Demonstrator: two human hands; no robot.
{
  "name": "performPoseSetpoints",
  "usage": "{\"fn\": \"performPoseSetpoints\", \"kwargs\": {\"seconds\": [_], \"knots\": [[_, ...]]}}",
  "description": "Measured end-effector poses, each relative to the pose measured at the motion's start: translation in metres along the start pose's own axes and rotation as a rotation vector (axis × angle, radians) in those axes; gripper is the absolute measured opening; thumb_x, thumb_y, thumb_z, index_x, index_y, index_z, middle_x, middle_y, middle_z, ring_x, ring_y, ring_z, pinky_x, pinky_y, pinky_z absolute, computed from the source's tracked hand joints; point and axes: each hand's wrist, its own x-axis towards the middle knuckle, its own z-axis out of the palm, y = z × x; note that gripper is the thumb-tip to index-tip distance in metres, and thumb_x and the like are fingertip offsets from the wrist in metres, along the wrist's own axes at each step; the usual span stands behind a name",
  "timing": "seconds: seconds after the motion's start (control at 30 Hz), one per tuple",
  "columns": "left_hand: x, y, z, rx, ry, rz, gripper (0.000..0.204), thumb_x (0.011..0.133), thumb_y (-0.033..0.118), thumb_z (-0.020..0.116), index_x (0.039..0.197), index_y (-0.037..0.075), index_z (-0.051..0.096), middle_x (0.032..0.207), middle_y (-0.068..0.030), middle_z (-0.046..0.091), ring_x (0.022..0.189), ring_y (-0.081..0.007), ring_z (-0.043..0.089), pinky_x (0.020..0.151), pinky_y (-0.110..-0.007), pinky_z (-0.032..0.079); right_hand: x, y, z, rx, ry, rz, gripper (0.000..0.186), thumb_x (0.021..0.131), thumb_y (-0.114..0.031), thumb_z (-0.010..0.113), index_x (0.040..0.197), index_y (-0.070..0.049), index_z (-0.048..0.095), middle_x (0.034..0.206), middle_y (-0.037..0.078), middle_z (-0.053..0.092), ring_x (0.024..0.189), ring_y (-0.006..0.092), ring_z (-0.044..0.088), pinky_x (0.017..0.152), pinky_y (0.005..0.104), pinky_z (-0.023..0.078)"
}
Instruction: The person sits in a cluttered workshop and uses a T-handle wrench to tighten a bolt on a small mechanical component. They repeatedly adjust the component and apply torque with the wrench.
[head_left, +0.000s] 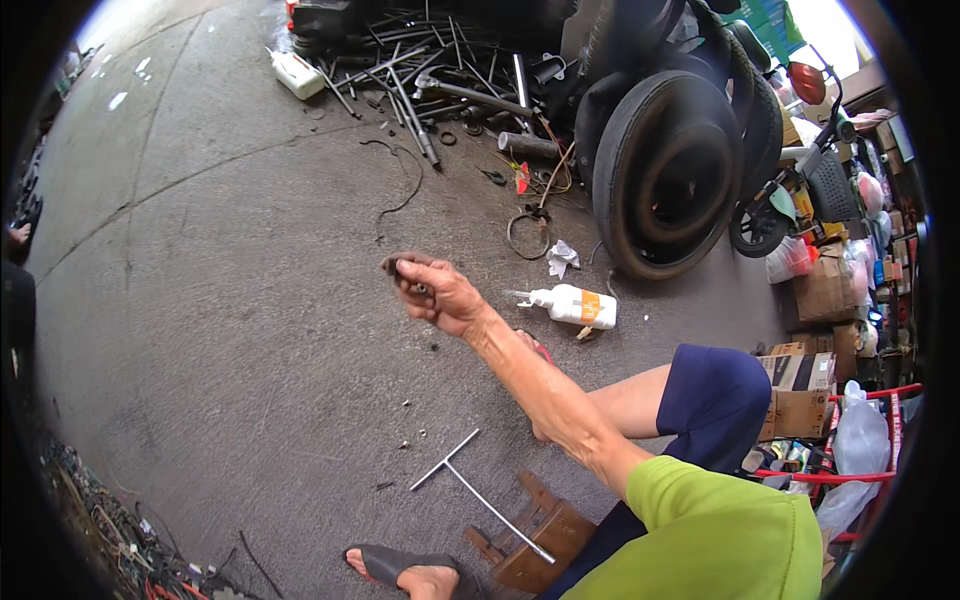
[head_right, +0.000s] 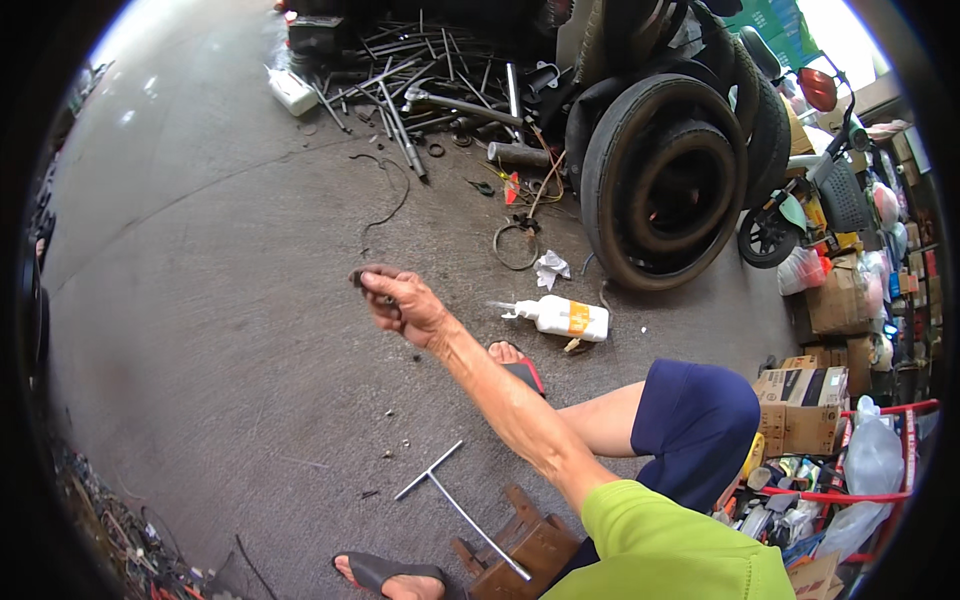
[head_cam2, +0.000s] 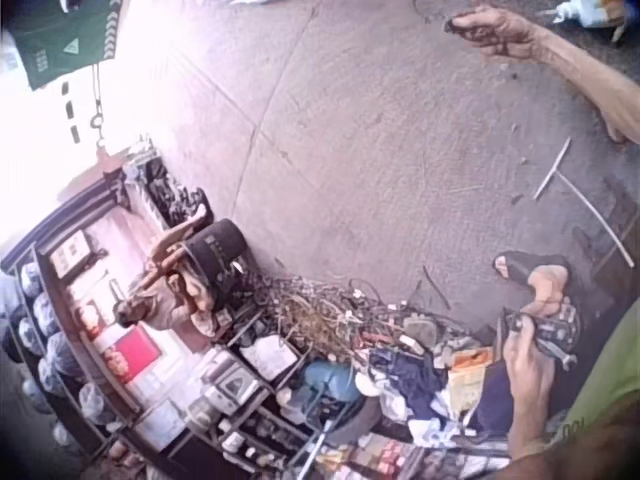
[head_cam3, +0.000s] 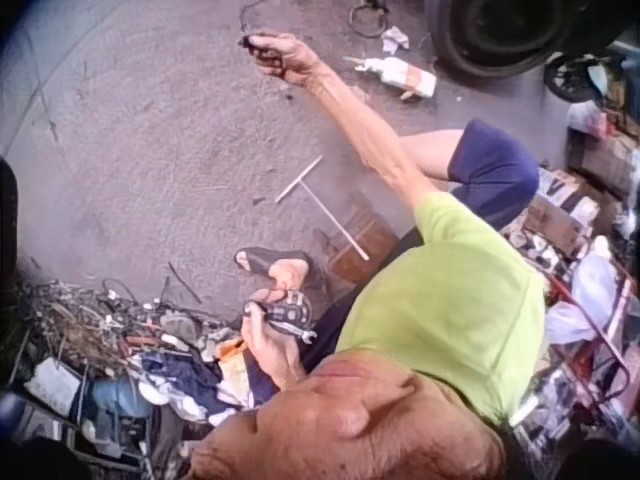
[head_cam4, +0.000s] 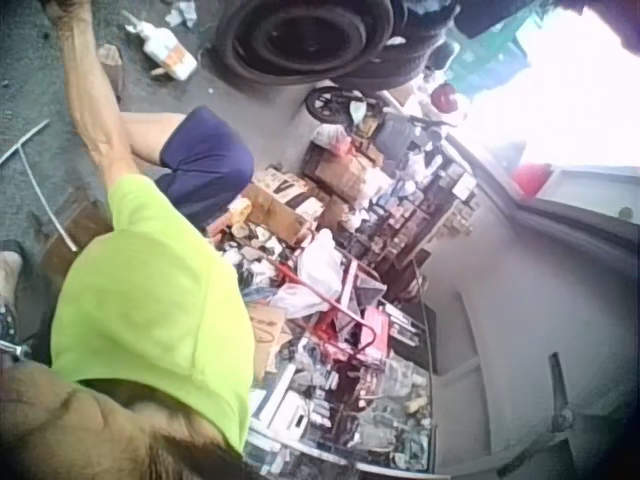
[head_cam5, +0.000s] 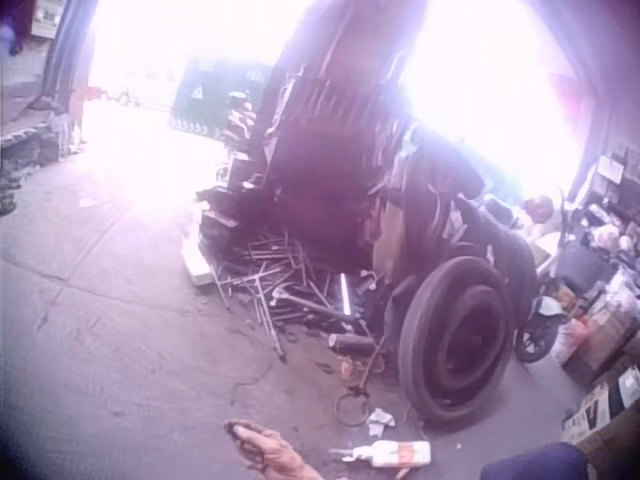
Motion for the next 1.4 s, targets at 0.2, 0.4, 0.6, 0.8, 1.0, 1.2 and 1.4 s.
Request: {"fn": "performPoseSetpoints", "kwargs": {"seconds": [0.2, 0.4, 0.6, 0.8, 1.0, 1.2, 1.4], "knots": [[-0.020, -0.006, -0.009, -0.030, -0.130, 0.073, 0.026, 0.099, 0.017, 0.050, 0.107, -0.006, 0.059, 0.101, -0.0227, 0.065, 0.089, -0.0311, 0.065, 0.082, -0.042, 0.055, -0.100, -0.022, 0.128, 0.065, -0.388, -0.007, 0.028, 0.091, -0.025, 0.066, 0.109, -0.003, 0.064, 0.085, 0.001, 0.061, 0.051, 0.0016, 0.035, 0.043, 0.0186, 0.028], [-0.024, -0.019, -0.030, -0.084, -0.215, 0.268, 0.028, 0.096, 0.021, 0.054, 0.102, -0.006, 0.057, 0.090, -0.0239, 0.066, 0.085, -0.0302, 0.067, 0.077, -0.045, 0.057, -0.182, -0.028, 0.209, -0.200, -0.631, -0.011, 0.029, 0.088, -0.025, 0.072, 0.108, -0.006, 0.065, 0.089, 0.001, 0.067, 0.051, 0.0004, 0.039, 0.042, 0.0173, 0.028], [-0.043, -0.014, -0.038, -0.157, -0.299, 0.282, 0.027, 0.097, 0.019, 0.053, 0.103, -0.006, 0.055, 0.093, -0.0259, 0.066, 0.080, -0.0304, 0.069, 0.065, -0.041, 0.059, -0.237, -0.015, 0.245, 0.010, -0.656, 0.301, 0.038, 0.094, -0.026, 0.063, 0.124, -0.004, 0.056, 0.093, 0.009, 0.064, 0.049, -0.0017, 0.032, 0.039, 0.0166, 0.026], [-0.045, -0.015, -0.029, -0.124, -0.404, 0.344, 0.031, 0.099, 0.019, 0.047, 0.106, -0.009, 0.059, 0.094, -0.0220, 0.067, 0.085, -0.0327, 0.069, 0.076, -0.041, 0.059, -0.280, -0.033, 0.261, -0.048, -0.510, 0.540, 0.033, 0.094, -0.028, 0.064, 0.114, -0.003, 0.057, 0.097, 0.010, 0.062, 0.049, 0.0009, 0.030, 0.040, 0.0182, 0.027], [-0.058, -0.010, -0.006, -0.209, -0.507, 0.299, 0.016, 0.095, 0.010, 0.052, 0.103, -0.002, 0.060, 0.095, -0.0126, 0.067, 0.084, -0.0196, 0.069, 0.071, -0.033, 0.060, -0.286, -0.049, 0.260, -0.133, -0.535, 0.514, 0.041, 0.091, -0.034, 0.067, 0.119, -0.005, 0.057, 0.102, 0.008, 0.067, 0.075, 0.0014, 0.059, 0.046, 0.0155, 0.043], [-0.065, -0.018, 0.005, -0.033, -0.415, 0.472, 0.017, 0.096, 0.011, 0.054, 0.103, -0.003, 0.061, 0.092, -0.0150, 0.069, 0.081, -0.0172, 0.068, 0.068, -0.029, 0.057, -0.293, -0.071, 0.237, -0.512, -0.413, 0.202, 0.040, 0.088, -0.026, 0.072, 0.118, -0.002, 0.061, 0.101, 0.011, 0.068, 0.055, 0.0002, 0.049, 0.040, 0.0179, 0.035], [-0.042, -0.024, 0.001, 0.384, -0.186, 0.971, 0.024, 0.098, 0.020, 0.055, 0.108, -0.001, 0.060, 0.079, -0.0035, 0.063, 0.068, -0.0073, 0.055, 0.060, -0.022, 0.045, -0.301, -0.041, 0.233, -0.992, -0.406, -0.487, 0.026, 0.081, -0.009, 0.078, 0.104, -0.003, 0.069, 0.081, -0.002, 0.068, 0.051, -0.0026, 0.041, 0.043, 0.0175, 0.030]]}}
